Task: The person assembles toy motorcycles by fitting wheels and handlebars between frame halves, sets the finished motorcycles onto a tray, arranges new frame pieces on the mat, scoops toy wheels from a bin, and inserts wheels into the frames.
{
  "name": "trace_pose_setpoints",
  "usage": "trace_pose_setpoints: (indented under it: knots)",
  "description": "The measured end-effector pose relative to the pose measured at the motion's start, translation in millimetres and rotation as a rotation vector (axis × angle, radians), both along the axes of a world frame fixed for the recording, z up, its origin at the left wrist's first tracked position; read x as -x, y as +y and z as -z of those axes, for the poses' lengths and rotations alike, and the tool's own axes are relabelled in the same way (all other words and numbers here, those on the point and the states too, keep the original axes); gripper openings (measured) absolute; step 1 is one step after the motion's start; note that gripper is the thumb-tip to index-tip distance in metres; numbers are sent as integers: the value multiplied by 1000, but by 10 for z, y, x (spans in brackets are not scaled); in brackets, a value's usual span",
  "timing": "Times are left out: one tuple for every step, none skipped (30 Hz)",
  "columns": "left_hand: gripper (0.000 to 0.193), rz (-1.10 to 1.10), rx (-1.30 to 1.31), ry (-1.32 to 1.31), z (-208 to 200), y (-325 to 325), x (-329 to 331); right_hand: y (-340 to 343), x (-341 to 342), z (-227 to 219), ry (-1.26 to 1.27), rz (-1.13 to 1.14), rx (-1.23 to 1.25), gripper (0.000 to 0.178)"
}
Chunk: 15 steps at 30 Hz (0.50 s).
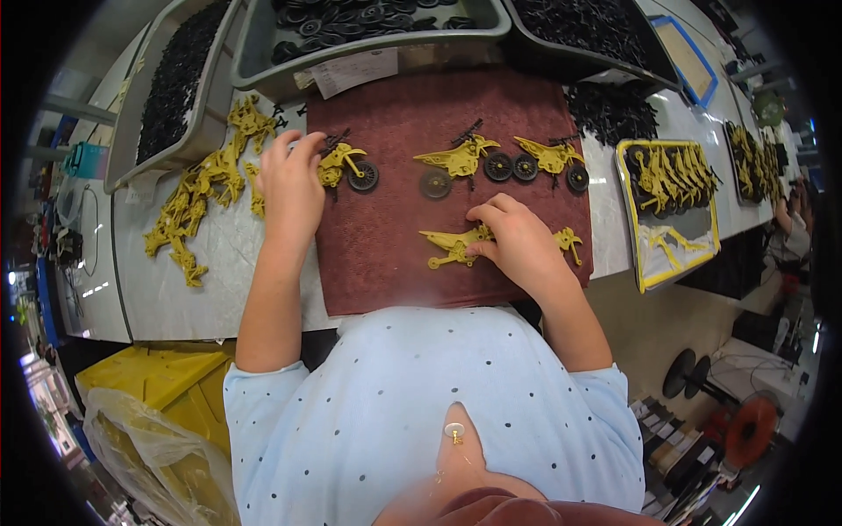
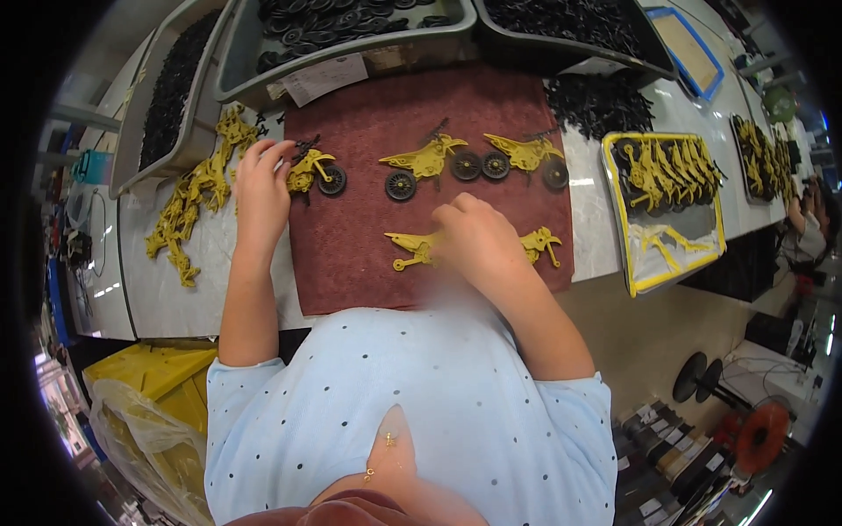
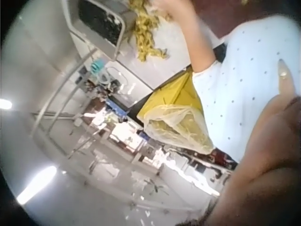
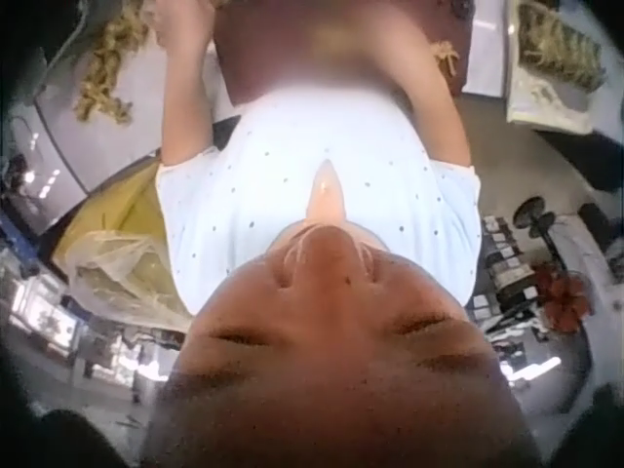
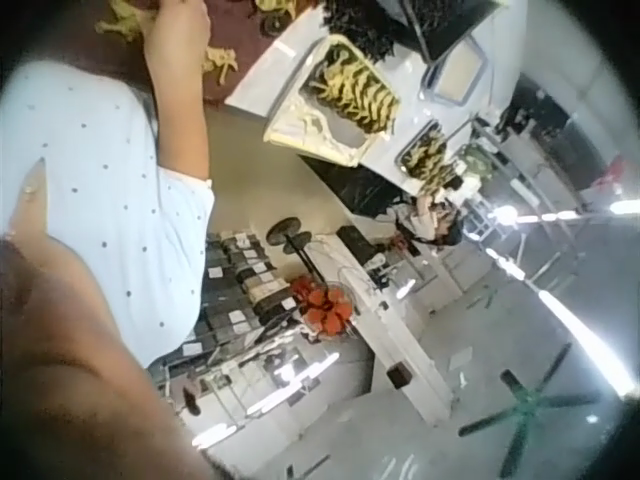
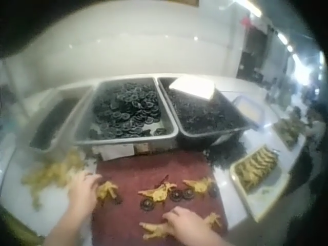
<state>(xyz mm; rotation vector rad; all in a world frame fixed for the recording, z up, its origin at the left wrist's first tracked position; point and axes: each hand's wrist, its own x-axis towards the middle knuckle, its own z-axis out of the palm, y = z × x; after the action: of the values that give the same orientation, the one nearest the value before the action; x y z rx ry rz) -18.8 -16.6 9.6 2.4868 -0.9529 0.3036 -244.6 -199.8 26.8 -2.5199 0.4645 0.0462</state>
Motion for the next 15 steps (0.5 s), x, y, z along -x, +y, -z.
trace_pose_setpoints:
  knots:
    - [25, -13, 1, -7, -8, -27, -71, -3, -3, -4, 12, 14, -14, 39]
    - [27, 114, -5, 56, -9, -66, -153, -6, -3, 0, 6, 2, -13, 39]
    - [29, 242, -10, 118, -13, -100, -222, -10, -2, 10, -1, -4, -15, 38]
    - [32, 279, -69, 115, -54, -141, -249, -9, -2, 21, -9, -9, -16, 38]
    - [32, 274, -67, 109, -48, -167, -310, -8, 0, 18, -14, -15, -13, 38]
    - [34, 282, -111, 213, -21, -181, -382, -5, 4, 18, -22, -13, -25, 38]
    - [36, 291, -155, 316, -18, -180, -426, -5, 8, 21, -29, -11, -38, 38]
    - [36, 295, -153, 313, -26, -194, -445, -11, 20, 48, -32, -8, -36, 38]
    - [33, 264, -130, 438, -34, -206, -458, -18, 33, 80, -58, -8, -44, 38]
    - [31, 232, -107, 562, -41, -217, -471, -23, 44, 96, -83, -9, -53, 38]
    - [31, 235, -107, 560, -50, -228, -493, -21, 46, 98, -85, -7, -52, 38]
    - [26, 279, -108, 622, -59, -241, -519, -16, 47, 100, -79, 4, -53, 38]
    - [22, 323, -109, 685, -62, -249, -541, -12, 49, 104, -73, 15, -54, 38]
    - [22, 323, -110, 684, -54, -248, -556, -14, 49, 106, -74, 15, -54, 38]
    - [19, 394, -87, 637, -30, -245, -568, -17, 47, 111, -68, 12, -48, 38]
